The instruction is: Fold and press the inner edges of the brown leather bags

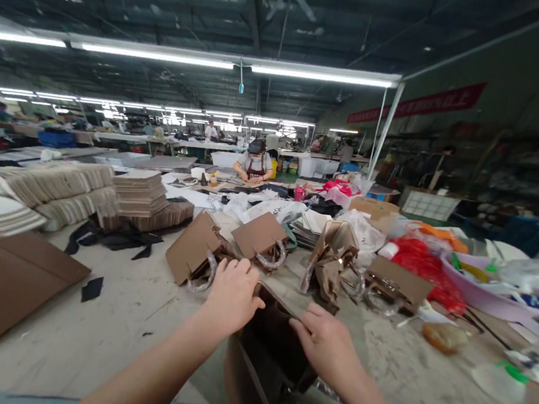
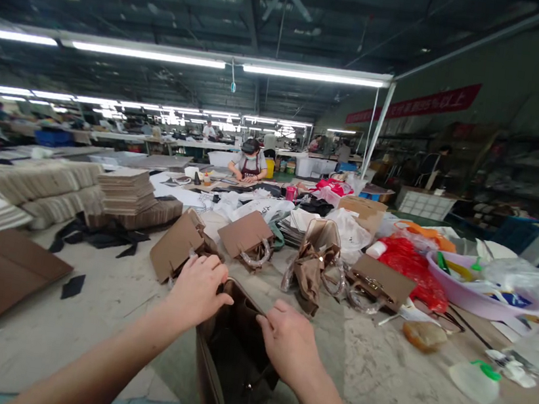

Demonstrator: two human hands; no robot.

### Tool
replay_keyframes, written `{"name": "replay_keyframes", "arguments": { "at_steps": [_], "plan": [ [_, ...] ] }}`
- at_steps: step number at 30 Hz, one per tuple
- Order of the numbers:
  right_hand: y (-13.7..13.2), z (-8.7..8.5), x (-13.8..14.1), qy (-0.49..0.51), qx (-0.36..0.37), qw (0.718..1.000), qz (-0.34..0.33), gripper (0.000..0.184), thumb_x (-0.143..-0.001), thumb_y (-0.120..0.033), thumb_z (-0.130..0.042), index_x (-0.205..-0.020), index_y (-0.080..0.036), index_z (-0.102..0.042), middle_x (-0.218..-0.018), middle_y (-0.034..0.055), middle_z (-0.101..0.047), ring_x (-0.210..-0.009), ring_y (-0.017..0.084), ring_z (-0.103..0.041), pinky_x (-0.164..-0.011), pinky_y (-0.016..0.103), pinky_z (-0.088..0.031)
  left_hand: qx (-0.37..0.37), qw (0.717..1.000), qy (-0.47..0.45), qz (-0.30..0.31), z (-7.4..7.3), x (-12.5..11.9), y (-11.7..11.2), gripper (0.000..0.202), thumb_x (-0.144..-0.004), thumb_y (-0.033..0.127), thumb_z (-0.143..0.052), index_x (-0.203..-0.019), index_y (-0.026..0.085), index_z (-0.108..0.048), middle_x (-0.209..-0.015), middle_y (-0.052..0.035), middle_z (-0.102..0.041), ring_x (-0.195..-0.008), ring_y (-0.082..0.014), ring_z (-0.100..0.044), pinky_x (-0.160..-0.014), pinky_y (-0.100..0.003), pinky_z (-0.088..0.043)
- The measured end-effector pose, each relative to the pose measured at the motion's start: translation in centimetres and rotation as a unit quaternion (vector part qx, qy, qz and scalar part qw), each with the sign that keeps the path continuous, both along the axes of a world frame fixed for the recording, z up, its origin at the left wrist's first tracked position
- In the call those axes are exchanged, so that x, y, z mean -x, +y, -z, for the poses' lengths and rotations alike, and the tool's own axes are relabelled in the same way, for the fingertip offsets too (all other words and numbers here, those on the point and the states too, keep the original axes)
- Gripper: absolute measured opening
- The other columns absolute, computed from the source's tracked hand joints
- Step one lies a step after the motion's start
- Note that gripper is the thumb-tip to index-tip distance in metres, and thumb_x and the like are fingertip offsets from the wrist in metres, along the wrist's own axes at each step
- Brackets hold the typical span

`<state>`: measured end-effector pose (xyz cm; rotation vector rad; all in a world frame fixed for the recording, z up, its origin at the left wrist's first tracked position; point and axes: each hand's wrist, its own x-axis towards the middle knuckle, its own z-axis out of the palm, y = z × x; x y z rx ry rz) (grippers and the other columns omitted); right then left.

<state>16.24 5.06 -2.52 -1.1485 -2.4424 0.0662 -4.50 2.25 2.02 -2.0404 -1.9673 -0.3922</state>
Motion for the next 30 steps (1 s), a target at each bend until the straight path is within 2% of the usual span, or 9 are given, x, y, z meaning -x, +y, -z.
{"name": "replay_keyframes", "arguments": {
  "at_steps": [6,9,11,14,17,21,26,30],
  "plan": [
    [0.2,0.3,0.4,-0.004,-0.001,1.0,0.01,0.028,-0.09,-0.03,-0.048,-0.068,-0.021,-0.061,-0.073,0.0002,-0.057,-0.065,0.013,-0.055,-0.057,0.026,-0.038,-0.005,1.0,-0.002,-0.015,1.1,0.3,0.8,0.019,-0.072,0.04,-0.068,-0.072,0.021,-0.065,-0.088,-0.0048,-0.056,-0.092,-0.0251,-0.052,-0.092,-0.046,-0.034],
    [0.6,0.4,0.2,-0.011,-0.005,1.0,0.02,0.029,-0.09,-0.032,-0.047,-0.067,-0.021,-0.061,-0.073,-0.0004,-0.057,-0.065,0.013,-0.055,-0.056,0.026,-0.036,-0.009,1.0,-0.017,0.006,1.5,0.6,1.4,0.014,-0.077,0.027,-0.061,-0.066,0.019,-0.064,-0.087,-0.005,-0.058,-0.089,-0.0231,-0.054,-0.091,-0.043,-0.037],
    [0.9,0.4,0.0,-0.01,-0.005,1.0,0.028,0.03,-0.09,-0.032,-0.047,-0.065,-0.021,-0.06,-0.073,-0.0008,-0.057,-0.064,0.013,-0.054,-0.056,0.026,-0.035,-0.014,0.999,-0.045,0.026,1.9,0.9,1.6,0.014,-0.075,0.018,-0.057,-0.061,0.017,-0.06,-0.089,-0.0051,-0.059,-0.089,-0.0212,-0.055,-0.089,-0.039,-0.04],
    [1.4,0.3,-0.4,0.001,-0.001,1.0,0.031,0.031,-0.091,-0.032,-0.046,-0.065,-0.021,-0.06,-0.074,-0.0014,-0.057,-0.066,0.012,-0.054,-0.058,0.025,-0.034,-0.022,0.991,-0.111,0.073,2.5,1.6,1.6,0.015,-0.072,0.011,-0.054,-0.058,0.017,-0.054,-0.104,-0.0054,-0.061,-0.095,-0.0194,-0.057,-0.088,-0.034,-0.043],
    [2.1,0.3,-0.6,0.01,0.004,1.0,0.026,0.031,-0.091,-0.032,-0.046,-0.065,-0.02,-0.059,-0.075,-0.002,-0.057,-0.068,0.011,-0.054,-0.059,0.024,-0.034,-0.009,0.98,-0.168,0.108,2.9,2.1,1.4,0.016,-0.072,0.009,-0.051,-0.058,0.018,-0.05,-0.113,-0.0049,-0.062,-0.097,-0.0181,-0.06,-0.086,-0.032,-0.045],
    [3.2,0.4,-0.8,0.007,0.013,0.999,0.035,0.034,-0.091,-0.033,-0.045,-0.063,-0.019,-0.058,-0.073,-0.0017,-0.056,-0.067,0.011,-0.054,-0.059,0.024,-0.034,-0.002,0.97,-0.205,0.13,3.1,2.5,1.4,0.018,-0.071,0.009,-0.05,-0.057,0.019,-0.045,-0.104,-0.0046,-0.067,-0.094,-0.0173,-0.062,-0.083,-0.031,-0.047],
    [3.9,0.7,-1.0,0.004,0.012,1.0,0.026,0.035,-0.092,-0.036,-0.044,-0.065,-0.02,-0.059,-0.074,-0.0007,-0.057,-0.07,0.012,-0.055,-0.061,0.024,-0.035,0.01,0.976,-0.147,0.157,2.8,3.0,1.7,0.018,-0.074,0.01,-0.049,-0.059,0.019,-0.044,-0.107,-0.003,-0.065,-0.1,-0.0178,-0.059,-0.091,-0.034,-0.043],
    [4.0,0.6,-1.0,0.005,0.015,1.0,0.017,0.036,-0.093,-0.037,-0.043,-0.067,-0.02,-0.061,-0.074,-0.0008,-0.058,-0.07,0.012,-0.055,-0.061,0.024,-0.035,0.043,0.975,-0.161,0.148,2.6,3.2,2.0,0.017,-0.077,0.012,-0.048,-0.062,0.019,-0.045,-0.104,-0.0008,-0.066,-0.095,-0.0165,-0.06,-0.082,-0.03,-0.044]
  ]
}}
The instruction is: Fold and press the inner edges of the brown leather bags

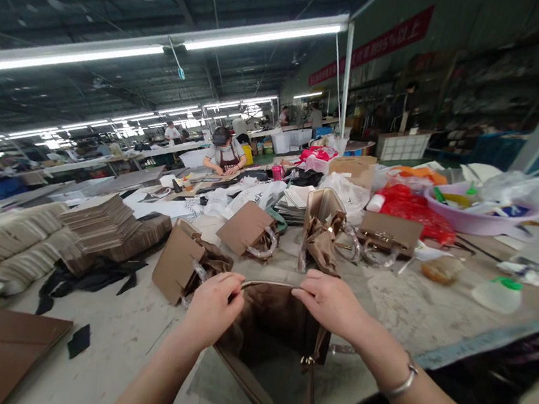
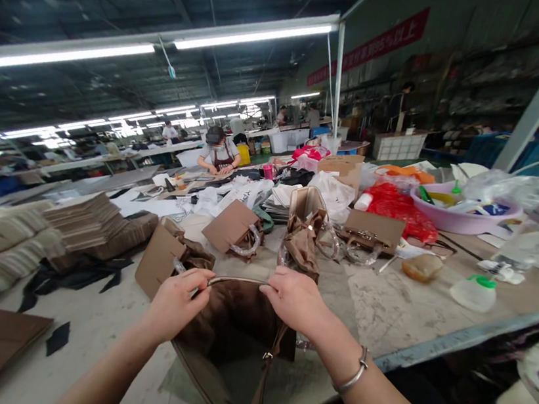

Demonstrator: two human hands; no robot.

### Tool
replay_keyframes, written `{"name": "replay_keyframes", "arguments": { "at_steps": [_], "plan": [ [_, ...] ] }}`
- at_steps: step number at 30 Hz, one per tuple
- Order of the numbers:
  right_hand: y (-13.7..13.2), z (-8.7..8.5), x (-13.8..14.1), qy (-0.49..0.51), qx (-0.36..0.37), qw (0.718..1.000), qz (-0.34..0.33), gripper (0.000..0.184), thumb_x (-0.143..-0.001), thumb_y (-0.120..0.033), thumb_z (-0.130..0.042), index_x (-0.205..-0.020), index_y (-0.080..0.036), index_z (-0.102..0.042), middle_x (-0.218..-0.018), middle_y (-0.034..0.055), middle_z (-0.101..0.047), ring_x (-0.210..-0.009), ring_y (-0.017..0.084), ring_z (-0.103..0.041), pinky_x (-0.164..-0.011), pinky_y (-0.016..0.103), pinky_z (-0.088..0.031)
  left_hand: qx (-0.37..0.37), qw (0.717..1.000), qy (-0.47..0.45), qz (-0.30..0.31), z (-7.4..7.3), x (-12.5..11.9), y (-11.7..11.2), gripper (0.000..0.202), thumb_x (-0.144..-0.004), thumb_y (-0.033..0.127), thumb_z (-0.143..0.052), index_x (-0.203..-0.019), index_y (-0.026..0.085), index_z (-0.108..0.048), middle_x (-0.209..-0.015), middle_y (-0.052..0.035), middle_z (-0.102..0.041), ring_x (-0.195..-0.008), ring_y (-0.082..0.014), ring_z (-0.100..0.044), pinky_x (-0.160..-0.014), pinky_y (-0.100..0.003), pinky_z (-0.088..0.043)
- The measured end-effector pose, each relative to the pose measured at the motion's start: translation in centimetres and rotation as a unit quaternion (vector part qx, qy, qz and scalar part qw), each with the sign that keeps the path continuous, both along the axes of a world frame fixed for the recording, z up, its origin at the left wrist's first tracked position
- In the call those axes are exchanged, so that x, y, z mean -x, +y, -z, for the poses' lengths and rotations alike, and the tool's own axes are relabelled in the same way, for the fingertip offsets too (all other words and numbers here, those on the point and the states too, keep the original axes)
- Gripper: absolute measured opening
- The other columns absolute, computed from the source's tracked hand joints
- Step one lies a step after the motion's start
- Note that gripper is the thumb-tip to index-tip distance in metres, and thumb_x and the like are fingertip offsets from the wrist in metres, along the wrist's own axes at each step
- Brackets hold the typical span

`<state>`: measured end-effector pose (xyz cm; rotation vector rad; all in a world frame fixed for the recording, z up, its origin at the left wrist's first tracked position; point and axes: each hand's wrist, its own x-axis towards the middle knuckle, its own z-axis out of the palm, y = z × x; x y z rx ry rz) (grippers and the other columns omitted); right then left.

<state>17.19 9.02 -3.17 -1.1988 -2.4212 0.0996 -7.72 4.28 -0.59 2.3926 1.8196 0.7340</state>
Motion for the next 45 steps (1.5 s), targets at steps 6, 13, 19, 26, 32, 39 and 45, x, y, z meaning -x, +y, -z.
{"name": "replay_keyframes", "arguments": {
  "at_steps": [6,13,19,26,32,39,45],
  "plan": [
    [0.1,0.0,-0.4,-0.017,-0.009,1.0,-0.015,0.042,-0.095,-0.043,-0.035,-0.074,-0.023,-0.066,-0.079,-0.0001,-0.062,-0.075,0.013,-0.058,-0.062,0.025,-0.036,0.01,1.0,-0.011,-0.023,0.0,-0.3,0.1,0.018,-0.078,0.014,-0.048,-0.061,0.019,-0.044,-0.092,0.0,-0.066,-0.084,-0.0145,-0.061,-0.075,-0.026,-0.043],
    [0.0,-1.6,0.2,-0.079,-0.036,0.996,-0.02,0.053,-0.082,-0.067,-0.042,-0.093,-0.022,-0.066,-0.086,0.0048,-0.065,-0.081,0.02,-0.06,-0.061,0.027,-0.04,0.001,0.999,-0.021,-0.027,0.1,-0.4,0.2,0.017,-0.071,0.009,-0.048,-0.058,0.019,-0.043,-0.089,-0.0007,-0.066,-0.082,-0.0143,-0.06,-0.074,-0.026,-0.042],
    [-0.4,-2.9,3.1,-0.125,-0.014,0.992,0.002,0.043,-0.09,-0.05,-0.043,-0.077,-0.018,-0.068,-0.08,0.0082,-0.067,-0.076,0.02,-0.062,-0.061,0.027,-0.041,0.005,0.999,-0.035,-0.034,0.3,-0.3,0.4,0.018,-0.07,0.01,-0.049,-0.056,0.019,-0.042,-0.09,-0.001,-0.066,-0.084,-0.0147,-0.06,-0.075,-0.026,-0.043],
    [0.5,-2.4,4.4,-0.122,-0.007,0.993,-0.002,0.04,-0.09,-0.043,-0.043,-0.076,-0.018,-0.07,-0.08,0.0077,-0.07,-0.073,0.02,-0.064,-0.06,0.027,-0.042,0.0,0.999,0.001,-0.052,0.3,-0.5,0.5,0.018,-0.07,0.009,-0.048,-0.057,0.019,-0.038,-0.069,0.0017,-0.058,-0.068,-0.012,-0.054,-0.064,-0.023,-0.037],
    [0.7,-2.0,4.8,-0.113,-0.031,0.993,-0.009,0.036,-0.09,-0.038,-0.043,-0.077,-0.017,-0.069,-0.079,0.008,-0.069,-0.073,0.02,-0.063,-0.064,0.027,-0.043,0.002,0.998,-0.01,-0.069,0.5,-0.6,0.6,0.017,-0.072,0.011,-0.048,-0.058,0.018,-0.041,-0.07,0.0012,-0.057,-0.068,-0.0121,-0.052,-0.064,-0.023,-0.035],
    [1.0,-2.0,4.5,-0.091,-0.03,0.994,-0.049,0.048,-0.092,-0.054,-0.034,-0.084,-0.02,-0.067,-0.083,0.0064,-0.069,-0.076,0.02,-0.064,-0.064,0.028,-0.044,0.003,0.997,0.007,-0.078,0.5,-0.7,0.7,0.016,-0.072,0.012,-0.047,-0.059,0.019,-0.04,-0.066,0.0021,-0.054,-0.065,-0.012,-0.05,-0.062,-0.024,-0.032],
    [1.5,-2.3,6.5,-0.131,-0.024,0.989,-0.061,0.042,-0.093,-0.043,-0.037,-0.082,-0.018,-0.069,-0.082,0.0098,-0.071,-0.077,0.022,-0.065,-0.066,0.029,-0.045,-0.005,0.996,0.019,-0.083,0.6,-0.6,0.7,0.016,-0.072,0.011,-0.048,-0.059,0.019,-0.042,-0.065,0.0024,-0.052,-0.064,-0.0119,-0.049,-0.061,-0.024,-0.032]
  ]
}}
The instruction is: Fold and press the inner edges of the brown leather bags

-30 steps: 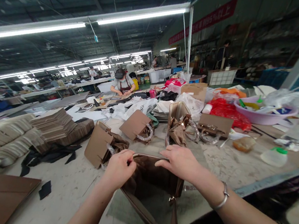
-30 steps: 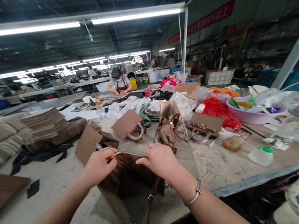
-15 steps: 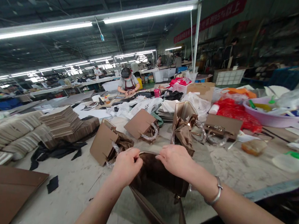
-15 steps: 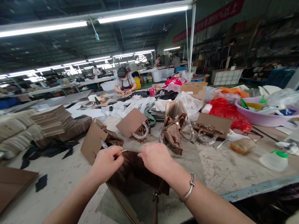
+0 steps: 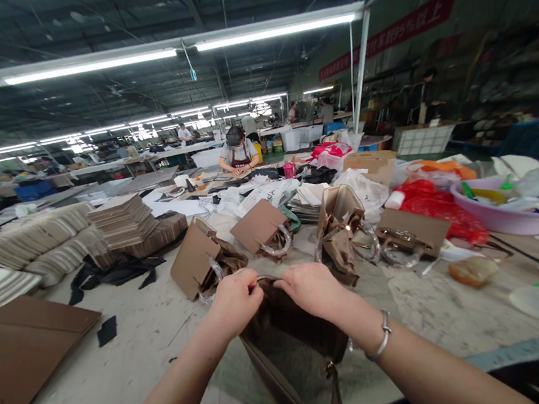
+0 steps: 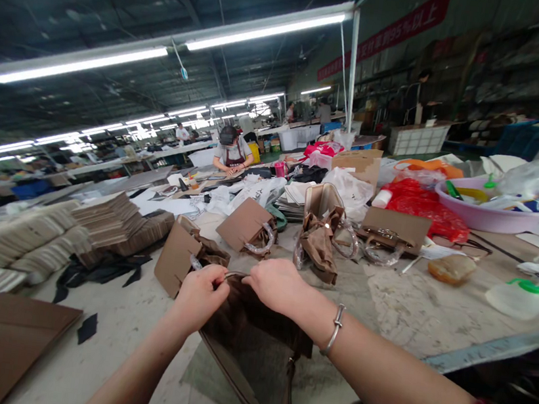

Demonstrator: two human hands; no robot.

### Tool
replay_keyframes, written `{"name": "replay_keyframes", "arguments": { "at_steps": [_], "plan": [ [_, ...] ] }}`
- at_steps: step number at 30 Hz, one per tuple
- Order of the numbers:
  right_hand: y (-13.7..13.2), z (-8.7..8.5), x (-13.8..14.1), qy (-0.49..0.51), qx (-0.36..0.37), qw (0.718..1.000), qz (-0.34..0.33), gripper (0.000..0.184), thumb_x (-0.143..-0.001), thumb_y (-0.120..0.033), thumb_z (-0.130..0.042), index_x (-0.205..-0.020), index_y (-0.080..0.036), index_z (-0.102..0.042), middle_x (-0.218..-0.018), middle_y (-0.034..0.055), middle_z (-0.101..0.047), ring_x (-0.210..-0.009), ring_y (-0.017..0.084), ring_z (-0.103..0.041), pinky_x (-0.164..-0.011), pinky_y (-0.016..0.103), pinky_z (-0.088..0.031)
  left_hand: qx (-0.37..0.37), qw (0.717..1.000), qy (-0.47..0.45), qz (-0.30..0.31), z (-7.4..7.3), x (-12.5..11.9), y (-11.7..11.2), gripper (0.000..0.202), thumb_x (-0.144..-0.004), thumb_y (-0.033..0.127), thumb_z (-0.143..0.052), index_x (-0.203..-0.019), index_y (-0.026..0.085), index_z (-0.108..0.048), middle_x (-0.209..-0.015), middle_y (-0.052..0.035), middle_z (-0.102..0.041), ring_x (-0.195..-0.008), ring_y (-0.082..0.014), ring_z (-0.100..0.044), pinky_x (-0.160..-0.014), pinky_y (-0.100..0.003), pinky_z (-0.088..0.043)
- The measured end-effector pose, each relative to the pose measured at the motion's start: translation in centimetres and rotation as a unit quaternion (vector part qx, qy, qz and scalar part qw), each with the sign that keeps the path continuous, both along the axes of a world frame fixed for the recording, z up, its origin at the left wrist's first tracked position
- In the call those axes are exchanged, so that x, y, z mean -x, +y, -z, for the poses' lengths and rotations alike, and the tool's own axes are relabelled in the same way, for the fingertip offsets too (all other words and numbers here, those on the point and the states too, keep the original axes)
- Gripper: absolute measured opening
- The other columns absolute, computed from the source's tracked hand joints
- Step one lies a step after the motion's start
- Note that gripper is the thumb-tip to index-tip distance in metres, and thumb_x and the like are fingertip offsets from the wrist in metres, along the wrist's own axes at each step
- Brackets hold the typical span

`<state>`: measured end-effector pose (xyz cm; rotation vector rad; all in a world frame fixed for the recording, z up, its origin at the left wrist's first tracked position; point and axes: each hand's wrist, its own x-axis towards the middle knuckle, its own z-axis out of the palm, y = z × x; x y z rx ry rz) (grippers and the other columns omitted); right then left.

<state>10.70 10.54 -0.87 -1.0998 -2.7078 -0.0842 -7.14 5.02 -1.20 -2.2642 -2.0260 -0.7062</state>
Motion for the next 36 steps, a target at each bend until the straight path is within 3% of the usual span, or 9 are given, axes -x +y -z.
{"name": "replay_keyframes", "arguments": {
  "at_steps": [6,12,15,17,21,23,27,30,36],
  "plan": [
    [0.6,-0.4,0.5,-0.023,-0.013,1.0,-0.007,0.043,-0.092,-0.041,-0.039,-0.079,-0.016,-0.071,-0.079,0.0127,-0.071,-0.075,0.024,-0.066,-0.064,0.03,-0.046,0.003,1.0,-0.004,0.006,-0.1,0.1,0.0,0.018,-0.072,0.01,-0.048,-0.058,0.019,-0.039,-0.064,0.0026,-0.05,-0.063,-0.0117,-0.048,-0.059,-0.023,-0.031],
    [1.2,-0.8,0.4,-0.014,0.026,0.998,-0.061,0.049,-0.083,-0.062,-0.044,-0.089,-0.021,-0.07,-0.076,0.0081,-0.071,-0.072,0.023,-0.066,-0.059,0.027,-0.046,0.005,1.0,0.001,0.005,0.0,0.3,0.3,0.019,-0.073,0.01,-0.048,-0.058,0.019,-0.04,-0.063,0.0027,-0.051,-0.063,-0.0119,-0.05,-0.058,-0.023,-0.032],
    [1.6,-0.9,1.3,-0.018,0.027,0.997,-0.063,0.034,-0.085,-0.048,-0.05,-0.088,-0.021,-0.07,-0.077,0.0077,-0.071,-0.075,0.022,-0.066,-0.062,0.027,-0.046,0.004,1.0,-0.008,0.006,-0.1,0.2,0.0,0.015,-0.076,0.014,-0.05,-0.063,0.019,-0.045,-0.069,0.0012,-0.057,-0.069,-0.0133,-0.055,-0.062,-0.023,-0.036],
    [1.9,-0.9,1.8,-0.025,0.032,0.997,-0.058,0.03,-0.086,-0.04,-0.049,-0.084,-0.02,-0.071,-0.076,0.0088,-0.071,-0.075,0.022,-0.066,-0.064,0.027,-0.046,0.006,0.999,-0.036,-0.008,-0.3,0.0,-0.7,0.005,-0.077,0.023,-0.056,-0.081,0.02,-0.053,-0.084,-0.0013,-0.063,-0.076,-0.0158,-0.06,-0.067,-0.025,-0.04],
    [2.3,-1.0,1.9,-0.024,0.053,0.998,-0.038,0.032,-0.086,-0.036,-0.046,-0.085,-0.018,-0.072,-0.08,0.0111,-0.072,-0.077,0.022,-0.067,-0.066,0.028,-0.047,0.049,0.998,-0.023,-0.033,-0.7,-0.4,-2.9,0.084,-0.065,0.04,-0.072,-0.136,0.021,-0.031,-0.114,-0.0117,-0.063,-0.094,-0.027,-0.064,-0.073,-0.031,-0.045],
    [2.1,-1.2,1.5,-0.027,0.06,0.997,-0.027,0.032,-0.085,-0.036,-0.046,-0.084,-0.017,-0.073,-0.081,0.0119,-0.072,-0.078,0.023,-0.067,-0.066,0.028,-0.047,0.099,0.994,0.014,-0.034,-0.9,0.3,-3.3,0.094,-0.065,0.035,-0.073,-0.142,0.018,-0.021,-0.112,-0.0147,-0.065,-0.098,-0.0306,-0.063,-0.074,-0.032,-0.045],
    [0.8,-1.5,0.5,-0.032,0.076,0.996,-0.026,0.032,-0.084,-0.036,-0.047,-0.08,-0.018,-0.073,-0.077,0.0112,-0.072,-0.075,0.024,-0.067,-0.065,0.029,-0.047,0.179,0.983,0.034,-0.013,-1.6,3.1,-2.1,0.075,-0.069,0.018,-0.066,-0.137,0.023,-0.035,-0.107,-0.0099,-0.069,-0.099,-0.0279,-0.063,-0.077,-0.031,-0.045],
    [-0.4,-1.3,-0.1,-0.014,0.084,0.996,-0.007,0.035,-0.086,-0.038,-0.043,-0.079,-0.019,-0.073,-0.076,0.0102,-0.072,-0.074,0.023,-0.066,-0.065,0.029,-0.047,0.173,0.984,0.029,0.01,-2.1,3.7,-1.4,0.069,-0.069,0.012,-0.064,-0.132,0.028,-0.04,-0.113,-0.0056,-0.066,-0.101,-0.0251,-0.062,-0.081,-0.031,-0.044],
    [-0.9,-0.4,-0.4,0.017,0.082,0.996,0.033,0.035,-0.088,-0.037,-0.042,-0.083,-0.02,-0.072,-0.079,0.0099,-0.072,-0.077,0.023,-0.066,-0.066,0.03,-0.047,0.076,0.995,0.064,0.013,-1.9,-0.9,-2.1,0.029,-0.072,0.02,-0.067,-0.097,0.024,-0.053,-0.101,-0.0021,-0.063,-0.094,-0.0224,-0.058,-0.078,-0.031,-0.042]
  ]
}}
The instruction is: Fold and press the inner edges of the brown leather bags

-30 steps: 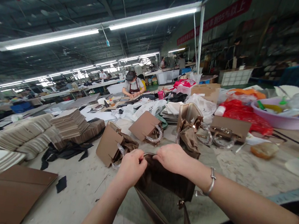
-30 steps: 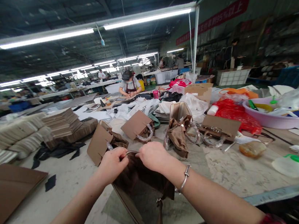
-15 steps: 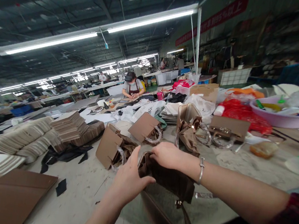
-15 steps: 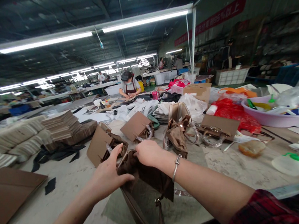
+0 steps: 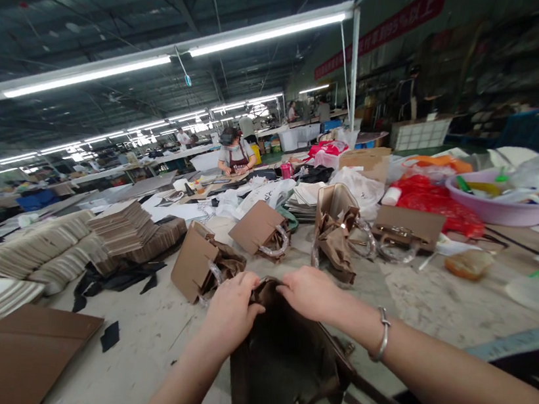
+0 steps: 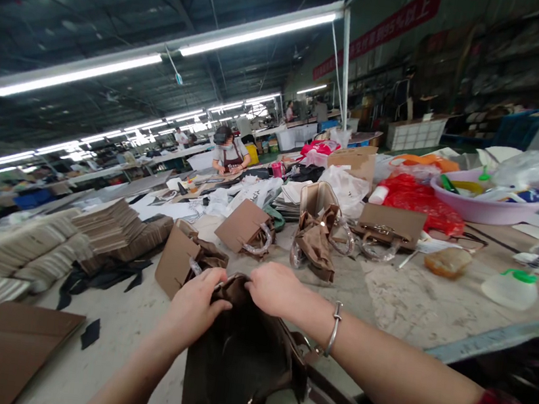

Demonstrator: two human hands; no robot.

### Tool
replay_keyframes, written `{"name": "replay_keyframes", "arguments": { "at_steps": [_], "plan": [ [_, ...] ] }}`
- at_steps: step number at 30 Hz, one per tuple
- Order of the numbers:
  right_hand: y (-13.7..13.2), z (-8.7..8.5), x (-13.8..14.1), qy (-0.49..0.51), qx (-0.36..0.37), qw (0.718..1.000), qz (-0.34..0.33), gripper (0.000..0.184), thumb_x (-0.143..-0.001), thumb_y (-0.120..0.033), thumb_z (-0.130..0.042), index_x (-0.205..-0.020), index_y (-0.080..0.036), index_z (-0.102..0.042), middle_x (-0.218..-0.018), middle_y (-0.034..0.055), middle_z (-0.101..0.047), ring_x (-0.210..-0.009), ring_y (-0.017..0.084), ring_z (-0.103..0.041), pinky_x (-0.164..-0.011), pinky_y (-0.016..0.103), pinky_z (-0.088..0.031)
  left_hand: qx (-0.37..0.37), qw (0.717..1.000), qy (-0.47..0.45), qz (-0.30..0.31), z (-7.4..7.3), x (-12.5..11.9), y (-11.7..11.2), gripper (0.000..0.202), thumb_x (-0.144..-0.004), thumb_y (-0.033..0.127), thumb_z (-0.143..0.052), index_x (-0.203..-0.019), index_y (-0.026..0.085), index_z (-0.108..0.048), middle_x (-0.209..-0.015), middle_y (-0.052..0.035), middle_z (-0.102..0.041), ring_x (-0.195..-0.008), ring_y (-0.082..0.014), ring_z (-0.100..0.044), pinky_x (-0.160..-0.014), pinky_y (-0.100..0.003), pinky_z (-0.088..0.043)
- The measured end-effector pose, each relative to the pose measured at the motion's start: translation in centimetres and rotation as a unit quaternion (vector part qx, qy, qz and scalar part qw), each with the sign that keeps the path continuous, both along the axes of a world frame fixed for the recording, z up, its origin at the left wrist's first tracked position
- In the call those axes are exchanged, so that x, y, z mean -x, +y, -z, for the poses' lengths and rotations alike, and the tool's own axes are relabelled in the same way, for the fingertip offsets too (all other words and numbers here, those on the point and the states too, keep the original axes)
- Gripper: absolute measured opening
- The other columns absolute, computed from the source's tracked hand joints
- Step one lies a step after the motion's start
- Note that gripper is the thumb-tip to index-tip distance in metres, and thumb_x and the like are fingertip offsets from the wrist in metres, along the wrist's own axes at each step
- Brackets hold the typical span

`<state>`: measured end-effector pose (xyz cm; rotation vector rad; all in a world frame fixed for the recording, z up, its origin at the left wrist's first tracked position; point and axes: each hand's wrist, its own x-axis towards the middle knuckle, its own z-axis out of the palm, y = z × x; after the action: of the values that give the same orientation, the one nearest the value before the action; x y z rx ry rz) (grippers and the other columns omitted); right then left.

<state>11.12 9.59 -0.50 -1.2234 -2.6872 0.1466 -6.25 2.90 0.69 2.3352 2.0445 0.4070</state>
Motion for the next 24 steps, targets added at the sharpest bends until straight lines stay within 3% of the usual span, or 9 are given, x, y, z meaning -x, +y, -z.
{"name": "replay_keyframes", "arguments": {
  "at_steps": [5,10,16,24],
  "plan": [
    [0.2,0.0,-0.5,-0.004,-0.003,1.0,0.013,0.041,-0.09,-0.042,-0.039,-0.081,-0.019,-0.071,-0.079,0.0106,-0.071,-0.077,0.024,-0.066,-0.066,0.03,-0.046,-0.042,0.999,0.03,-0.011,0.8,-1.1,0.4,0.003,-0.082,0.024,-0.057,-0.083,0.022,-0.056,-0.09,-0.0008,-0.062,-0.085,-0.0178,-0.058,-0.072,-0.027,-0.039],
    [0.5,-0.1,-0.8,0.035,0.012,0.999,-0.009,0.056,-0.08,-0.069,-0.041,-0.092,-0.021,-0.068,-0.083,0.0086,-0.07,-0.078,0.025,-0.065,-0.063,0.029,-0.045,-0.036,0.999,0.011,-0.014,1.3,-0.3,0.9,0.013,-0.087,0.026,-0.05,-0.08,0.021,-0.059,-0.086,-0.0003,-0.064,-0.08,-0.0155,-0.059,-0.07,-0.025,-0.037],
    [1.6,-0.2,0.4,0.025,0.011,0.999,-0.043,0.027,-0.083,-0.042,-0.051,-0.092,-0.023,-0.068,-0.091,0.0051,-0.071,-0.087,0.021,-0.063,-0.07,0.027,-0.043,-0.035,0.999,0.008,-0.025,1.3,0.0,1.1,0.016,-0.088,0.029,-0.049,-0.078,0.021,-0.058,-0.081,0.0006,-0.064,-0.077,-0.0152,-0.058,-0.065,-0.025,-0.033],
    [2.0,0.0,0.9,0.023,-0.006,0.999,-0.047,0.03,-0.086,-0.041,-0.045,-0.086,-0.023,-0.07,-0.091,0.0036,-0.071,-0.087,0.02,-0.063,-0.071,0.027,-0.043,-0.038,0.999,0.026,-0.02,1.4,0.1,1.2,0.014,-0.087,0.029,-0.052,-0.076,0.021,-0.056,-0.08,0.0014,-0.064,-0.076,-0.0151,-0.059,-0.064,-0.024,-0.033]
  ]
}}
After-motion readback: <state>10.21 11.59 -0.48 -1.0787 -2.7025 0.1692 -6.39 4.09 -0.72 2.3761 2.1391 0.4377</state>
